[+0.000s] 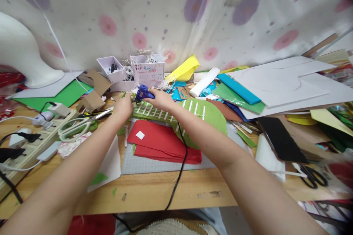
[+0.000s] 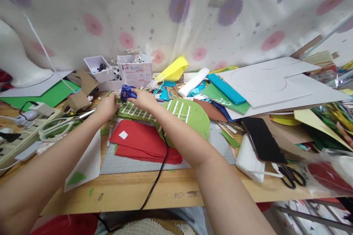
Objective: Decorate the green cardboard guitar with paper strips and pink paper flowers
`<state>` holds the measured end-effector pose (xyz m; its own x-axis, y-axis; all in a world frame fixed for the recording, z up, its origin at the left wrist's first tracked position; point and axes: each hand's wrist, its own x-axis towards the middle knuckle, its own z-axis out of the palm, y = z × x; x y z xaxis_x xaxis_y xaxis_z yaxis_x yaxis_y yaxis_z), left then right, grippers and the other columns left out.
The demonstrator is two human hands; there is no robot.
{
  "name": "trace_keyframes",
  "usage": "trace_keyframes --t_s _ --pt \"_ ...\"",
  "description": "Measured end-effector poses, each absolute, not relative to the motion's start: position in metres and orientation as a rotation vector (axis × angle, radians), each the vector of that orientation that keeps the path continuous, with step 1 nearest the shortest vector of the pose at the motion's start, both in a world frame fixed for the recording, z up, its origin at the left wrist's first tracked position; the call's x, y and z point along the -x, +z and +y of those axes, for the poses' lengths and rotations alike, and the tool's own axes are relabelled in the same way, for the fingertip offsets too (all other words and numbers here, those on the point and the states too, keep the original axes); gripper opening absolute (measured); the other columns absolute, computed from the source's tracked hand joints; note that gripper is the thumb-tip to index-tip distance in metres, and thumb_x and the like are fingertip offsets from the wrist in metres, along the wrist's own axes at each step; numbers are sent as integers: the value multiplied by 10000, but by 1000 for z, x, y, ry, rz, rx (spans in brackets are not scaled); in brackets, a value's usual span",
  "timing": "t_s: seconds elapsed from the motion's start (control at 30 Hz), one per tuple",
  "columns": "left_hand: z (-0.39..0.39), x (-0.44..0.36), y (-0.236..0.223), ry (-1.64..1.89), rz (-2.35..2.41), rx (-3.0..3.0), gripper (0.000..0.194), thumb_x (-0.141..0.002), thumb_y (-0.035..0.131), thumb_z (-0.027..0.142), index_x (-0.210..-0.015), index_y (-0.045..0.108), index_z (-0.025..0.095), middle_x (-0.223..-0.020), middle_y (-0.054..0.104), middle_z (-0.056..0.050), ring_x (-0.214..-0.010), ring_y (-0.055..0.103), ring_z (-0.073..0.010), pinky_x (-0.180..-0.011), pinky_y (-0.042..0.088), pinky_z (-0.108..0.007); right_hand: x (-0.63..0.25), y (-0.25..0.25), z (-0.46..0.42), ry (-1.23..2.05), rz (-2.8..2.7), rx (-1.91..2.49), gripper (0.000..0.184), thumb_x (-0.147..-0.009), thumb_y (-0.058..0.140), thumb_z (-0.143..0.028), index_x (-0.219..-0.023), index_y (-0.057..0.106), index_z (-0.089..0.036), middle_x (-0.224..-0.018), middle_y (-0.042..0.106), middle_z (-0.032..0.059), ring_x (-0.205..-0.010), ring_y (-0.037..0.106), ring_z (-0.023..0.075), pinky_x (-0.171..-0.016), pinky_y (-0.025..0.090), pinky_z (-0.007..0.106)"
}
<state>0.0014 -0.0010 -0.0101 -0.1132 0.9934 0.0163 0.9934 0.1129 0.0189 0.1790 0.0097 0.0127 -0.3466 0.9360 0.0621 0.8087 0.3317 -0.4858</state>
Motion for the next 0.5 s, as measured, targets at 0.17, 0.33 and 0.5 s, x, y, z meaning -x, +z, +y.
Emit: trace_keyframes --t_s 0.17,0.33,0.5 --pt "3 6 -13 92 2308 -2069 172 -839 532 228 -989 600 181 -1001 717 -114 -953 672 -278 -721 452 -311 -194 13 14 872 -2013 1487 461 -869 624 -439 -1252 601 -183 -1094 721 82 -846 678 184 -725 543 285" --pt "2 3 -7 102 2287 -2050 150 -805 536 202 -932 616 191 -961 723 -99 -935 667 -266 -698 441 -305 -222 12 11 1234 -1633 1262 230 -882 620 -341 -1021 625 -158 -852 719 28 -427 443 31 -395 384 169" --pt "1 -4 -5 160 2363 -2006 198 -802 514 182 -973 613 195 -1009 723 -106 -951 667 -268 -712 449 -317 -251 7 3 1157 -1519 1247 204 -843 659 -316 -960 613 -155 -789 702 9 -407 437 27 -393 387 173"
